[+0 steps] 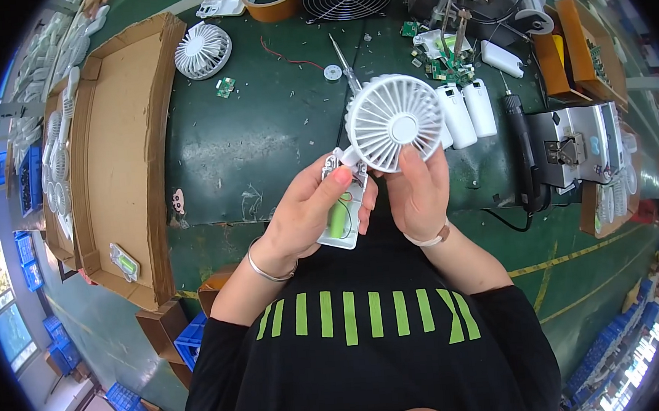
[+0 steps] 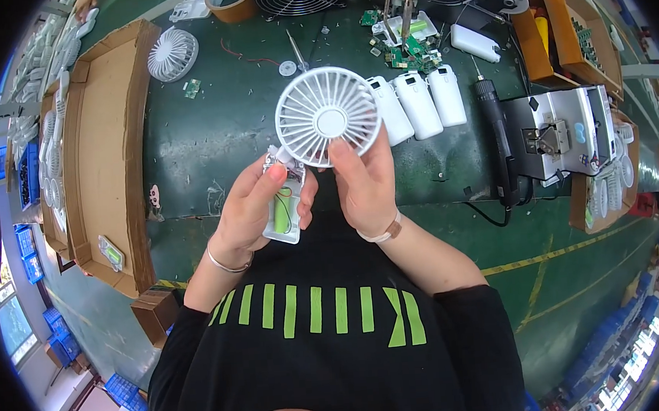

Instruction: The person assembles handheld fans by fitting the fan heads and internal components into handle casings, securing screws with an electric screwdriver, and testing the fan. The person then places assembled fans into a cardboard tray.

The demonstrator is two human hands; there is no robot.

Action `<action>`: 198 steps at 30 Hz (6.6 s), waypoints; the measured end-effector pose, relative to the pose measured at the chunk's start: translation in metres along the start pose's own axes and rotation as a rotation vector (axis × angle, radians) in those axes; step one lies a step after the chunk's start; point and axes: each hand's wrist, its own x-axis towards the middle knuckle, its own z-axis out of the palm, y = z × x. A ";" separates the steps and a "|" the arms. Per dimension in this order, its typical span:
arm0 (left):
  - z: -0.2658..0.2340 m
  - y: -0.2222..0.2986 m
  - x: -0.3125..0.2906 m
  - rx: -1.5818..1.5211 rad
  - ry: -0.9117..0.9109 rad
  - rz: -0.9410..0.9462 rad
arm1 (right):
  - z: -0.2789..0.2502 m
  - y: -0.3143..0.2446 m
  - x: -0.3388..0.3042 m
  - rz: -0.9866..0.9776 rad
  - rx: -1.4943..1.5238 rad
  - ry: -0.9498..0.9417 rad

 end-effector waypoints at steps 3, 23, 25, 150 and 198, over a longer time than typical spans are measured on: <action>0.000 0.001 -0.001 0.008 0.054 0.016 | -0.007 0.007 -0.002 -0.219 -0.056 -0.019; 0.002 -0.006 -0.002 0.155 0.186 0.058 | -0.010 0.002 -0.003 -0.112 -0.001 0.003; 0.002 -0.007 -0.002 0.151 0.144 0.032 | -0.024 0.006 0.000 -0.078 -0.059 -0.088; 0.009 -0.023 0.009 0.049 0.175 0.342 | -0.171 -0.132 -0.072 0.046 0.762 0.518; 0.006 -0.032 0.014 0.038 -0.022 0.001 | 0.011 -0.095 0.001 -0.638 -0.298 -1.044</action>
